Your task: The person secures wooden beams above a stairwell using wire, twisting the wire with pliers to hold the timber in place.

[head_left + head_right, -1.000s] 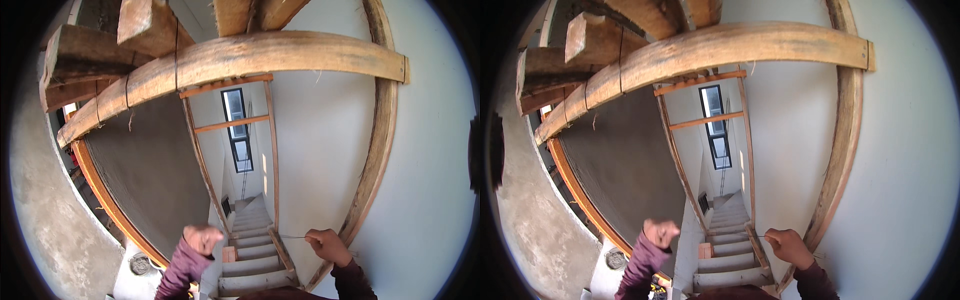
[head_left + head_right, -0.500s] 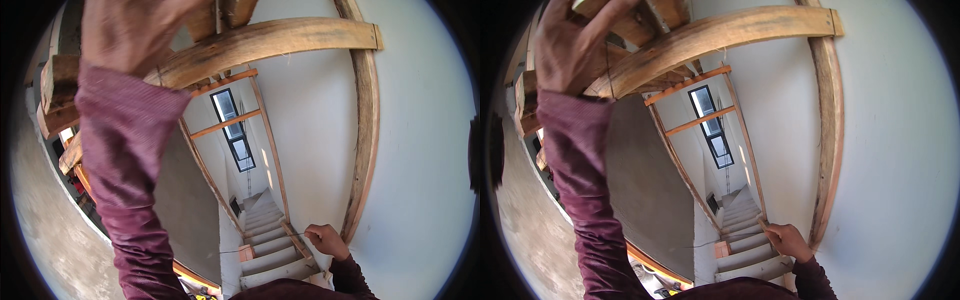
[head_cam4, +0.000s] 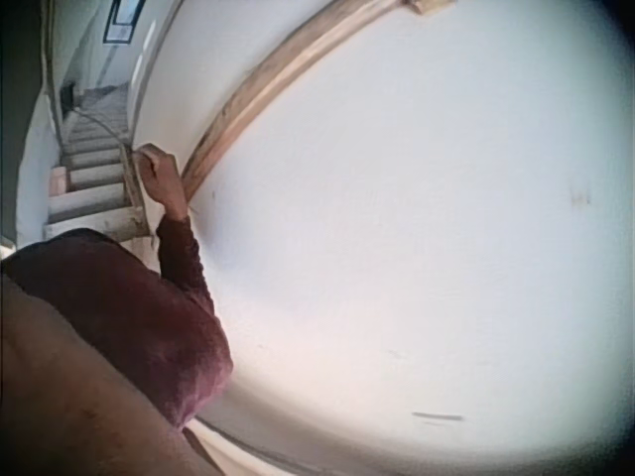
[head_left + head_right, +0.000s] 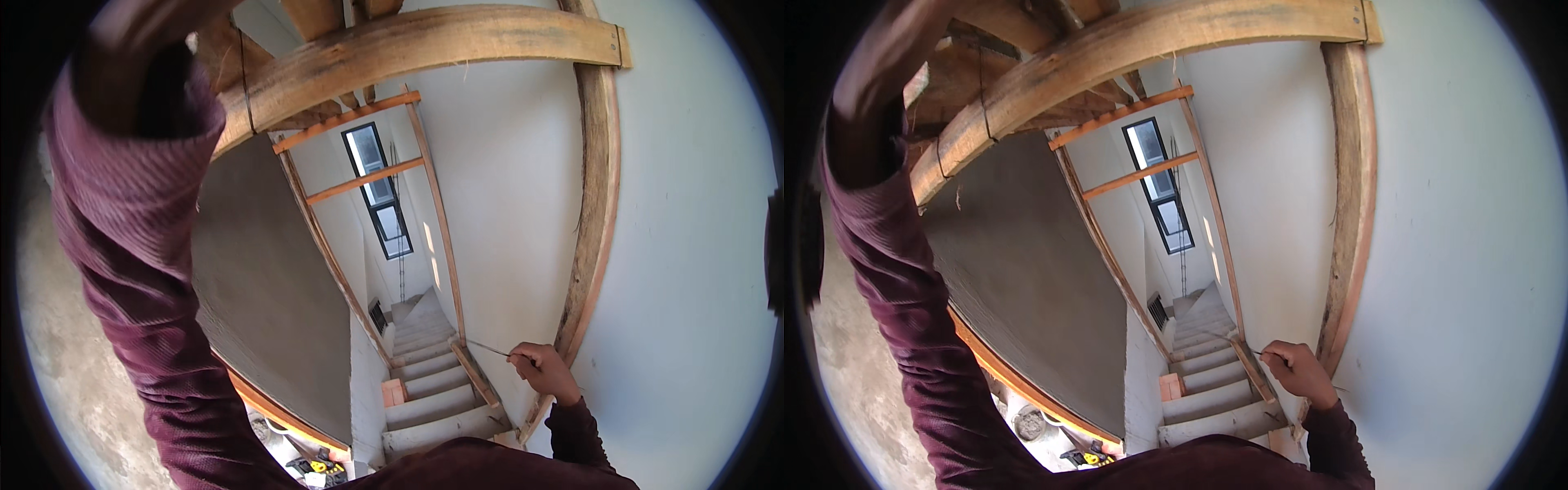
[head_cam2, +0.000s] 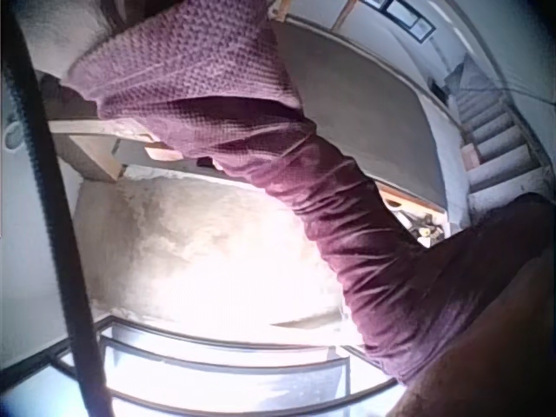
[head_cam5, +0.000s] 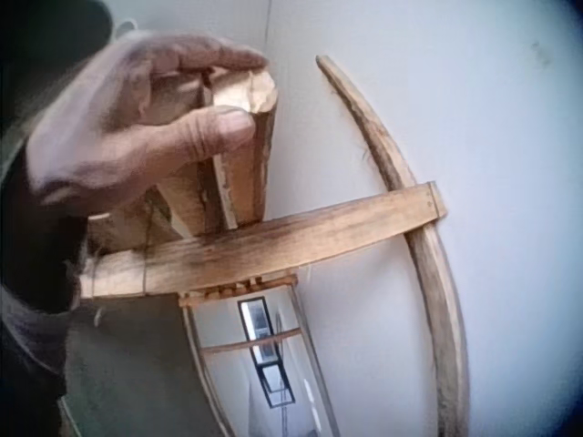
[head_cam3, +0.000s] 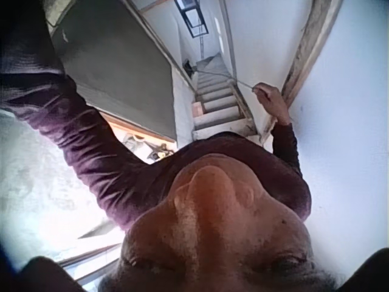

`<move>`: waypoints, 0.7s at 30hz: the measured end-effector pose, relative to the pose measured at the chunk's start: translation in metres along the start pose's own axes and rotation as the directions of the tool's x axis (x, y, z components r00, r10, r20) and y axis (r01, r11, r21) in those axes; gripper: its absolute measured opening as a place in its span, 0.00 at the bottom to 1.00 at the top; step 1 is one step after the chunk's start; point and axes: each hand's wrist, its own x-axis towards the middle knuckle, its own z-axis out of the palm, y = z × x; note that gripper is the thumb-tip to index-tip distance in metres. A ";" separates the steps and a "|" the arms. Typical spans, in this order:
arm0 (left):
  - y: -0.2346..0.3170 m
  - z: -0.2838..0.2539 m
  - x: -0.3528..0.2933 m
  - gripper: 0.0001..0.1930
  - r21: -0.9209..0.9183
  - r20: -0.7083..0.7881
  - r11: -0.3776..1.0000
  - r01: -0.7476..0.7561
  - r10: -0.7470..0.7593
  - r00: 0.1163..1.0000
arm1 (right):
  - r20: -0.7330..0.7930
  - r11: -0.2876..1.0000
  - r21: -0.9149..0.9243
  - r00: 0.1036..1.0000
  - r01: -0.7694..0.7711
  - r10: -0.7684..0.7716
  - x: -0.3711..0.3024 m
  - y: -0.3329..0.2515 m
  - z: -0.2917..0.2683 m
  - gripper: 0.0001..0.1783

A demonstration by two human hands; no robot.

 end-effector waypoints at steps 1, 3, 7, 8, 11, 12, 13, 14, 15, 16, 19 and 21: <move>0.005 -0.006 -0.015 0.28 0.017 0.050 1.000 -0.005 0.005 0.999 | 0.026 1.000 -0.005 1.000 0.014 -0.014 0.002 0.001 0.002 0.06; 0.024 -0.043 -0.035 0.28 0.076 0.203 0.997 0.007 -0.022 0.979 | 0.132 0.998 0.031 0.989 0.061 -0.065 0.007 -0.001 0.021 0.06; 0.027 -0.034 -0.090 0.27 0.003 0.285 0.999 0.049 -0.048 0.957 | 0.116 0.999 -0.035 0.993 0.015 -0.011 0.017 0.012 0.017 0.07; 0.040 -0.067 -0.091 0.27 0.049 0.381 0.997 0.061 -0.075 0.921 | 0.195 0.999 -0.015 0.980 0.039 -0.036 0.017 0.007 0.035 0.07; 0.049 -0.087 -0.120 0.27 0.034 0.477 0.993 0.113 -0.115 0.871 | 0.225 1.000 -0.015 0.974 -0.012 0.016 0.013 0.012 0.052 0.08; 0.052 -0.094 -0.128 0.26 0.030 0.508 0.991 0.127 -0.125 0.852 | 0.206 1.000 -0.007 0.978 -0.003 0.004 0.010 0.017 0.058 0.08; 0.056 -0.098 -0.135 0.26 0.025 0.538 0.990 0.140 -0.131 0.833 | 0.187 1.000 0.004 0.982 -0.004 0.003 0.004 0.026 0.064 0.08; 0.060 -0.105 -0.139 0.26 0.026 0.564 0.989 0.148 -0.137 0.814 | 0.167 1.000 0.017 0.986 -0.006 0.003 -0.003 0.034 0.070 0.08; 0.061 -0.103 -0.144 0.26 0.019 0.587 0.988 0.151 -0.134 0.798 | 0.158 0.999 -0.050 0.987 -0.005 0.013 -0.009 0.042 0.069 0.07; 0.064 -0.100 -0.152 0.26 0.013 0.615 0.986 0.167 -0.139 0.776 | 0.166 0.993 -0.113 0.985 -0.032 0.050 -0.013 0.058 0.069 0.07; 0.066 -0.099 -0.198 0.25 -0.011 0.687 0.972 0.235 -0.164 0.708 | 0.118 0.950 -0.297 0.984 -0.095 0.135 -0.043 0.129 0.091 0.08; 0.061 -0.109 -0.204 0.25 -0.008 0.709 0.975 0.221 -0.150 0.689 | 0.008 0.895 -0.350 0.954 -0.277 0.298 -0.053 0.111 0.086 0.09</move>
